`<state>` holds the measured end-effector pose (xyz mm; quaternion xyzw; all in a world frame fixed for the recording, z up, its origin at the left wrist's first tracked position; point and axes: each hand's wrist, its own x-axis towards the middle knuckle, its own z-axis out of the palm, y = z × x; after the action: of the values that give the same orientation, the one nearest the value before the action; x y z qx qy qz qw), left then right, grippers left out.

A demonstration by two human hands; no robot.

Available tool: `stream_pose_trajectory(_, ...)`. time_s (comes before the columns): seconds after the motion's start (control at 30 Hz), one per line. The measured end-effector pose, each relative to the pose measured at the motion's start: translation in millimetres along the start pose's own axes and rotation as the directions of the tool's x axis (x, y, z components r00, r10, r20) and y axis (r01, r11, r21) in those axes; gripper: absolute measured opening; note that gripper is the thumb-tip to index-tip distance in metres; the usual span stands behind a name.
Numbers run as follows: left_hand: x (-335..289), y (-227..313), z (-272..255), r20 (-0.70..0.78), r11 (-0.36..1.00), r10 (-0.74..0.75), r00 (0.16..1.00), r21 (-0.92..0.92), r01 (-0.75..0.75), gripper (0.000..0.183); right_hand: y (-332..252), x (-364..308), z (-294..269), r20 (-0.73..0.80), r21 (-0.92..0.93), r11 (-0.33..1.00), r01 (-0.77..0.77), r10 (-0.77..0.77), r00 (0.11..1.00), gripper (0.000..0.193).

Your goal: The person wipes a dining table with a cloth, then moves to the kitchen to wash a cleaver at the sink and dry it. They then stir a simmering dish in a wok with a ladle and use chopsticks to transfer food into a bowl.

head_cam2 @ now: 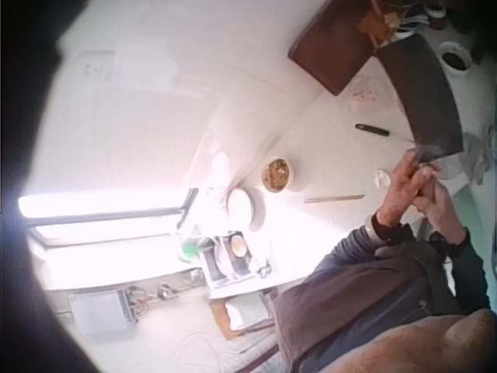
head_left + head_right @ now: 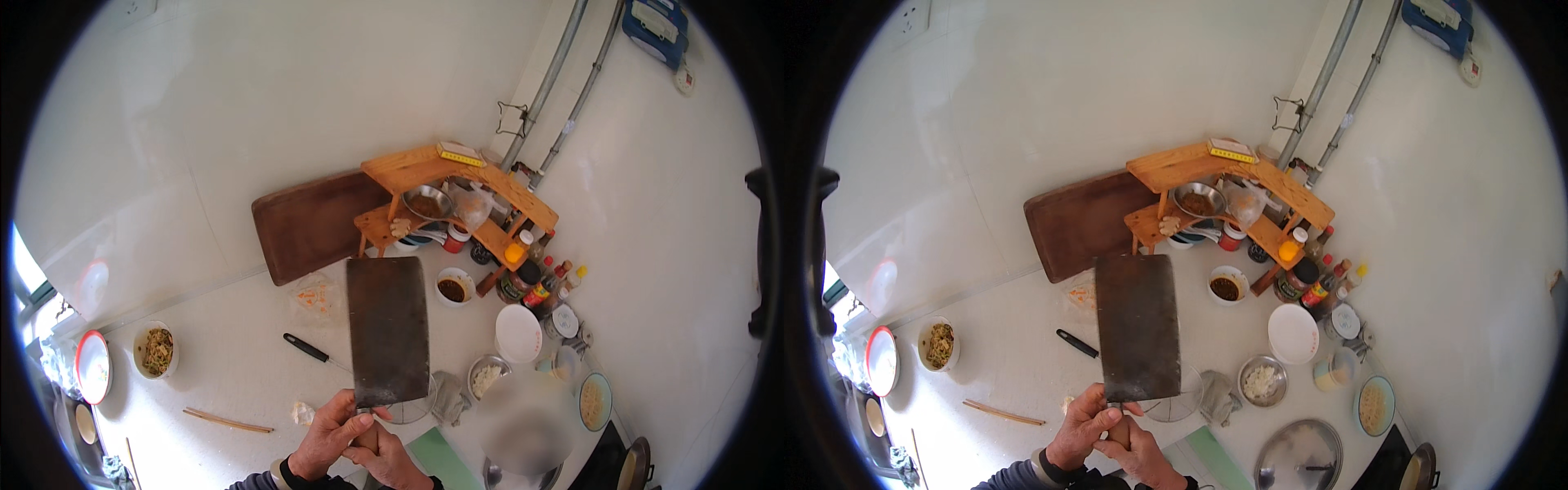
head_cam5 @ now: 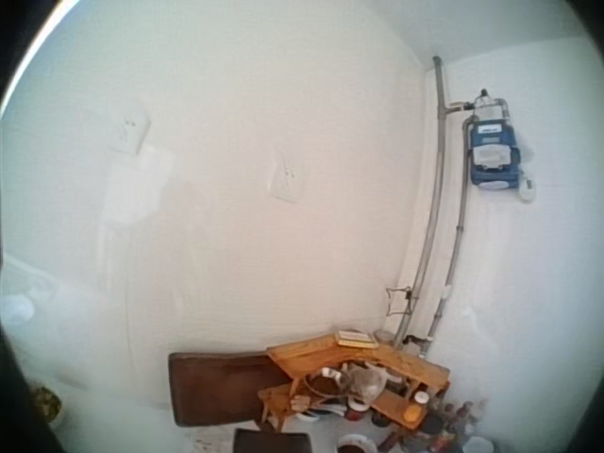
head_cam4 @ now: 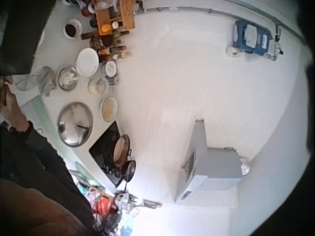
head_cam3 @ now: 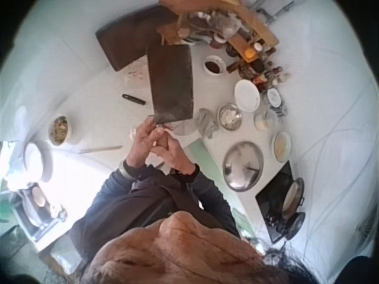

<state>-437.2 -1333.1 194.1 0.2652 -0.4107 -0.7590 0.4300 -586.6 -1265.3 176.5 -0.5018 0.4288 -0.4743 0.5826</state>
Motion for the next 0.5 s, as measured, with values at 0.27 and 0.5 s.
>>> stream_pose_trajectory(0.27, -9, -8, -4, -0.122, 0.950, 0.254, 0.960, 0.217, -0.224, 0.058, -43, 81, -47, -0.092, 0.006, 0.984, -0.179, 0.179, 0.980, 0.018)
stream_pose_trajectory(0.5, -80, 5, -10, -0.426, 0.926, 0.345, 0.836, 0.299, -0.230, 0.051, -106, 202, -82, -0.105, 0.087, 0.995, -0.053, 0.062, 0.992, 0.029)
